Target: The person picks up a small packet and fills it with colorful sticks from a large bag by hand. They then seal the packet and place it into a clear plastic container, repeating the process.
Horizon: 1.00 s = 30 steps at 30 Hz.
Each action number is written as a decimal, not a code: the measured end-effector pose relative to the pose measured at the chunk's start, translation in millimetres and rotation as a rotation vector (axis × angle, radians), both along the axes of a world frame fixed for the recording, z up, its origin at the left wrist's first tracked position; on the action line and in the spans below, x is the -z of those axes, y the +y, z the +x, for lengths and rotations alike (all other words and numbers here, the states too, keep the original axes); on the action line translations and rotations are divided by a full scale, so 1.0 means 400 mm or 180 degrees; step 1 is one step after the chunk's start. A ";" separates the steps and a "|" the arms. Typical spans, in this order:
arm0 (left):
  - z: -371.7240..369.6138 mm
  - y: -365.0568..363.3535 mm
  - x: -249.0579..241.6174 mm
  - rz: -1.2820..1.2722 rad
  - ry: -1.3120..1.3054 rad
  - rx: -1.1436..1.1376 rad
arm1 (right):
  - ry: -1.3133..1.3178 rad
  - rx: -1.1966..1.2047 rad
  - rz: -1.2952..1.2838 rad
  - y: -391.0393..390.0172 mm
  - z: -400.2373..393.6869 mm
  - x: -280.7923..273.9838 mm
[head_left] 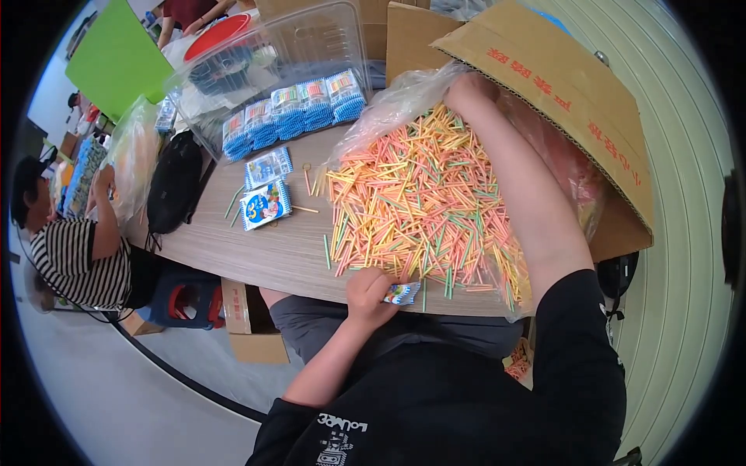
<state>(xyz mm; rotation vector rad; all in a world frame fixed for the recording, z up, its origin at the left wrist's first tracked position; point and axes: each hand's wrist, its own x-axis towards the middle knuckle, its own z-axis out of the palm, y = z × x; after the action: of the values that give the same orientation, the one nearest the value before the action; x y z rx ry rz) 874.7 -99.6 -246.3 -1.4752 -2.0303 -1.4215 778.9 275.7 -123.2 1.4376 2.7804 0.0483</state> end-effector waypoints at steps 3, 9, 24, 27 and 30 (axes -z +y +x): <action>-0.002 -0.002 0.002 0.0064 -0.0037 0.0018 | 0.0755 0.0796 -0.0528 0.090 -0.056 0.102; -0.008 -0.005 0.006 0.0016 -0.0002 0.0060 | -0.0390 -0.0477 0.0086 0.055 0.039 0.019; -0.003 -0.007 -0.002 -0.0089 -0.0010 0.0145 | 0.1011 -0.0643 -0.0629 -0.044 0.306 0.062; -0.002 -0.010 -0.001 -0.0186 0.0039 0.0157 | 0.0539 -0.0139 -0.0716 -0.117 0.336 0.022; -0.002 -0.006 -0.001 -0.0110 -0.0051 0.0164 | 0.1310 -0.0381 -0.0936 -0.123 0.372 0.058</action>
<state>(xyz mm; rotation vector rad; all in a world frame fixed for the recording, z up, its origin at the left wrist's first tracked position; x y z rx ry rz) 874.0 -102.1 -245.9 -1.5458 -2.0505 -1.4292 927.5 226.4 -146.5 1.3308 3.0056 -0.7011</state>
